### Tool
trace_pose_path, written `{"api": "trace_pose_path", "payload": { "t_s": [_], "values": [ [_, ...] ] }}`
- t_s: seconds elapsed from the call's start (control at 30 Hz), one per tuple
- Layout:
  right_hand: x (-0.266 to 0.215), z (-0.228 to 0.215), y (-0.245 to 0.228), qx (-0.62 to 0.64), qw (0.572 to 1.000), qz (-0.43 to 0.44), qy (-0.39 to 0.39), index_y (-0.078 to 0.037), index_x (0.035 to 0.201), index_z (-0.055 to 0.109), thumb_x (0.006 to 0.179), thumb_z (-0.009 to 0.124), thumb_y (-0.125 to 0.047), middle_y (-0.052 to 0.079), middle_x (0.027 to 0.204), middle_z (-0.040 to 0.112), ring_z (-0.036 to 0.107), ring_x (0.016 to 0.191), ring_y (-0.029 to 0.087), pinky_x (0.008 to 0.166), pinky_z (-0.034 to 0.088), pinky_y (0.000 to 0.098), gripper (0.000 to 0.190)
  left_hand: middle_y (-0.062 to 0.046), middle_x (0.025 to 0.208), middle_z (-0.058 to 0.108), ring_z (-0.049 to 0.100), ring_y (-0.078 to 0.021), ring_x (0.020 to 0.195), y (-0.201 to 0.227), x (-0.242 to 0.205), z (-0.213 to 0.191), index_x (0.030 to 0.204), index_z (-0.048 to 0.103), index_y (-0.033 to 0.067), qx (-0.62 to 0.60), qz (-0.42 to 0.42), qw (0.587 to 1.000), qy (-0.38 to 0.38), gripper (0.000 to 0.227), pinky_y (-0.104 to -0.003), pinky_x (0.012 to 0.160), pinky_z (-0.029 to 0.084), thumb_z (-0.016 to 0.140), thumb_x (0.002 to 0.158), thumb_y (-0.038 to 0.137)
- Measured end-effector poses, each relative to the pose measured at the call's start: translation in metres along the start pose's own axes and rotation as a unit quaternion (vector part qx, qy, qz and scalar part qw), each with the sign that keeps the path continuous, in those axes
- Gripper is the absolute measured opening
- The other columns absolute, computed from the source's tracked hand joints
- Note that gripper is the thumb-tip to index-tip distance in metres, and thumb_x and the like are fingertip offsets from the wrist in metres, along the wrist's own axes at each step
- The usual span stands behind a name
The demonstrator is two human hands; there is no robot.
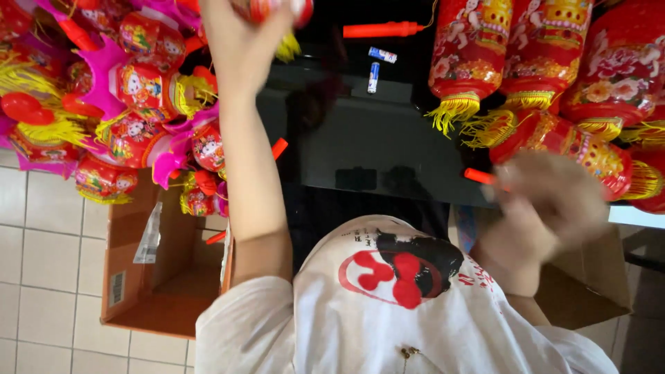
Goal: Assembling small decorative lanterns by attaching handles and decorative tops to the lantern bodies.
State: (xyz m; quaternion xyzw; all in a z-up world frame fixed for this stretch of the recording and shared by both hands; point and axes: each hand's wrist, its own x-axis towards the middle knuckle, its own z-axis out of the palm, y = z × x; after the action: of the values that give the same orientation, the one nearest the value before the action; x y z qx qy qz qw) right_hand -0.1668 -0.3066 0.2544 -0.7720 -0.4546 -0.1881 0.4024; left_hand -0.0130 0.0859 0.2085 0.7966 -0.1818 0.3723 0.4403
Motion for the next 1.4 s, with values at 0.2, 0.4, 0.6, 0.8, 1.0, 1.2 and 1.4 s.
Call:
{"api": "trace_pose_path", "payload": {
  "t_s": [0.2, 0.4, 0.6, 0.8, 1.0, 1.2, 1.4],
  "values": [
    [0.052, 0.067, 0.048, 0.063, 0.981, 0.098, 0.154, 0.001, 0.128, 0.053, 0.095, 0.072, -0.023, 0.013, 0.129, 0.047, 0.047, 0.129, 0.031, 0.121, 0.043, 0.0478, 0.045, -0.007, 0.138, 0.054, 0.054, -0.0244, 0.132, 0.034, -0.063, 0.027, 0.149, 0.039, 0.0137, -0.445, -0.151, 0.882, -0.042, 0.083, -0.039, 0.115, 0.047, 0.087, 0.081, 0.018],
    [0.050, 0.098, 0.082, 0.221, 0.961, 0.127, 0.108, -0.018, 0.169, 0.016, 0.087, 0.076, -0.036, 0.006, 0.176, 0.021, 0.030, 0.167, 0.031, 0.144, 0.031, 0.0507, 0.103, -0.011, 0.134, 0.060, 0.059, -0.0249, 0.127, 0.038, -0.107, 0.077, 0.148, 0.042, 0.0128, -0.582, -0.170, 0.795, -0.040, 0.079, -0.042, 0.111, 0.048, 0.083, 0.082, 0.004],
    [0.017, 0.154, 0.121, 0.405, 0.888, 0.151, 0.160, -0.001, 0.145, 0.039, 0.063, 0.093, 0.011, 0.017, 0.137, 0.056, 0.055, 0.130, 0.028, 0.113, 0.047, 0.0502, 0.099, -0.016, 0.129, 0.066, 0.065, -0.0255, 0.122, 0.026, -0.146, 0.111, 0.147, 0.045, 0.0118, -0.718, -0.183, 0.671, -0.028, 0.076, -0.046, 0.107, 0.050, 0.077, 0.082, -0.012],
    [-0.020, 0.182, 0.155, 0.477, 0.825, 0.254, 0.167, -0.010, 0.150, 0.031, 0.051, 0.093, 0.018, 0.015, 0.145, 0.052, 0.056, 0.133, 0.031, 0.110, 0.052, 0.0532, 0.121, -0.003, 0.155, 0.047, 0.045, -0.0115, 0.140, 0.041, -0.128, 0.088, 0.161, 0.028, 0.0201, -0.590, -0.207, 0.775, -0.093, 0.088, -0.037, 0.118, 0.044, 0.079, 0.095, -0.004],
    [-0.059, 0.215, 0.204, 0.597, 0.738, 0.216, 0.229, -0.006, 0.137, 0.047, 0.053, 0.085, 0.015, 0.018, 0.128, 0.063, 0.066, 0.119, 0.034, 0.105, 0.056, 0.0576, 0.095, -0.009, 0.166, 0.026, 0.023, -0.0217, 0.156, 0.023, -0.143, 0.089, 0.157, 0.042, 0.0072, -0.625, -0.199, 0.747, -0.108, 0.086, -0.044, 0.131, 0.017, 0.082, 0.086, 0.034],
    [-0.073, 0.230, 0.216, 0.667, 0.678, 0.196, 0.237, -0.002, 0.134, 0.053, 0.047, 0.080, 0.014, 0.022, 0.120, 0.067, 0.067, 0.120, 0.042, 0.105, 0.054, 0.0610, 0.093, -0.020, 0.135, 0.062, 0.060, -0.0286, 0.129, -0.001, -0.140, 0.090, 0.111, 0.072, -0.0033, -0.500, -0.260, 0.826, -0.023, 0.018, -0.041, 0.113, 0.044, 0.069, 0.101, 0.011],
    [-0.089, 0.238, 0.231, 0.669, 0.676, 0.196, 0.241, 0.004, 0.137, 0.050, 0.043, 0.073, 0.010, 0.029, 0.117, 0.065, 0.066, 0.117, 0.050, 0.103, 0.052, 0.0672, 0.096, -0.022, 0.134, 0.064, 0.064, -0.0345, 0.123, 0.011, -0.140, 0.075, 0.127, 0.069, -0.0016, -0.453, -0.295, 0.842, 0.011, 0.032, -0.046, 0.108, 0.051, 0.066, 0.105, 0.021]
  ]
}}
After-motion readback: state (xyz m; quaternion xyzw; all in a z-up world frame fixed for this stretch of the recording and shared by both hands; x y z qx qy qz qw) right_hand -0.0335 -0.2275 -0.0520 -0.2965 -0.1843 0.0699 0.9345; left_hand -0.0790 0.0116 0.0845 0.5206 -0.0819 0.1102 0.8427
